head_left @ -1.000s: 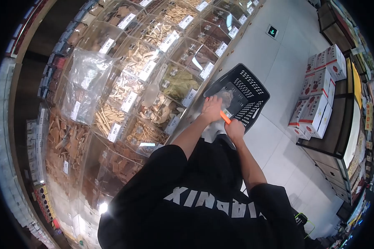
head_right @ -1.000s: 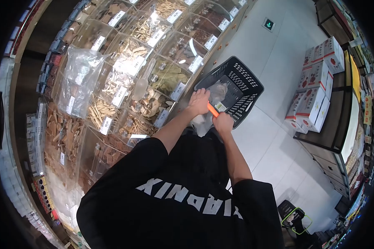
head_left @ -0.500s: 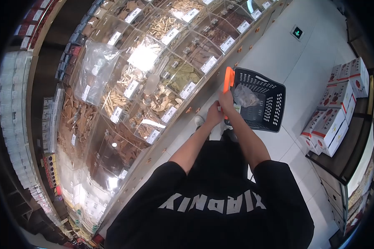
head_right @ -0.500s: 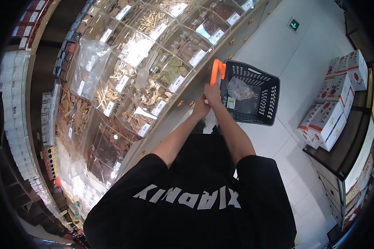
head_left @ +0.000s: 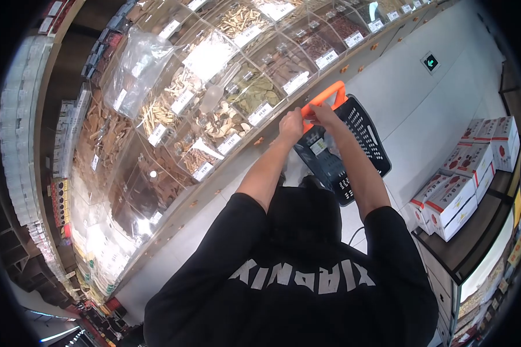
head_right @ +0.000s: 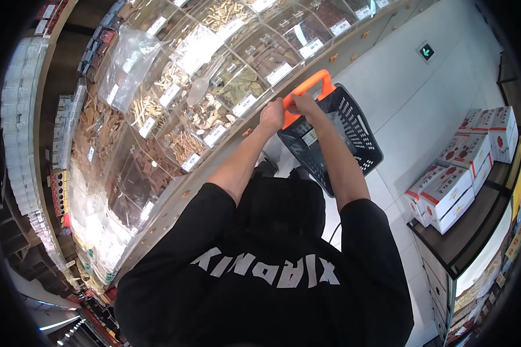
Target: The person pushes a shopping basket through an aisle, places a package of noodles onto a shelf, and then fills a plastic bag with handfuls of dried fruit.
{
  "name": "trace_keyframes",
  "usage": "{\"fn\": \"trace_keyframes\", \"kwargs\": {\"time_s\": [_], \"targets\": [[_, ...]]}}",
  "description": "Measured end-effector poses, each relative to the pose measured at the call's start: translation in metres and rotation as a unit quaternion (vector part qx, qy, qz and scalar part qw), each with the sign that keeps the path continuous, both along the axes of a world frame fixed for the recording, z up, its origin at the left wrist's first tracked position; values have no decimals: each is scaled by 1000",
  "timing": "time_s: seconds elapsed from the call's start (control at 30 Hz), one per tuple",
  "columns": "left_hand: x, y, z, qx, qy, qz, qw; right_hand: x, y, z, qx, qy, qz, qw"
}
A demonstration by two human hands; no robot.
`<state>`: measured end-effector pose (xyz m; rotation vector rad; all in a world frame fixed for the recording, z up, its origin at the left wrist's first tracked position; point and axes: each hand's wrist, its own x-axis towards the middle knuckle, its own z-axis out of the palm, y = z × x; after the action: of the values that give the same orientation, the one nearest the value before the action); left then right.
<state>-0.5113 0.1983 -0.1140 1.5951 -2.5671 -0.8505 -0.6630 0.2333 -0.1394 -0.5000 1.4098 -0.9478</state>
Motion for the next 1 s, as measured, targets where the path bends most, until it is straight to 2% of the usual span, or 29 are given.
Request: {"fn": "trace_keyframes", "kwargs": {"time_s": [0.1,0.23,0.27,0.3,0.33,0.37,0.43,0.5,0.53,0.6,0.73,0.8,0.9,1.0], "targets": [[3,-9,5,-35,-11,7,999,1,-11,0,-2,-37,14,999],[24,-29,19,-45,-10,-2,999,5,-28,-35,-21,-88,-21,996],[32,-34,4,-31,29,29,999,13,-22,-17,-39,-83,-58,994],[49,-31,3,-51,116,11,992,10,-26,-27,-42,-92,-46,994],[64,-28,0,-48,168,14,984,20,-26,-12,-19,-72,-93,993],[78,-21,0,-44,222,13,974,19,-28,-29,-20,-74,-112,991],[116,0,3,22,274,55,960,24,-27,-37,-22,-104,-155,982],[163,23,-1,51,294,115,947,44,-20,-26,-22,-81,-210,974],[190,34,-6,61,287,141,945,54,-15,-29,-26,-75,-204,976],[245,51,-2,80,289,205,932,82,-9,-33,-60,33,-259,964],[350,61,12,72,313,361,876,160,-21,-1,-131,72,-198,969],[385,54,25,44,332,434,837,190,-37,7,-157,105,-122,974],[418,13,51,-15,340,466,817,224,-73,32,-184,115,-88,972],[445,-46,64,-85,444,446,772,249,-119,53,-220,127,-75,964]]}}
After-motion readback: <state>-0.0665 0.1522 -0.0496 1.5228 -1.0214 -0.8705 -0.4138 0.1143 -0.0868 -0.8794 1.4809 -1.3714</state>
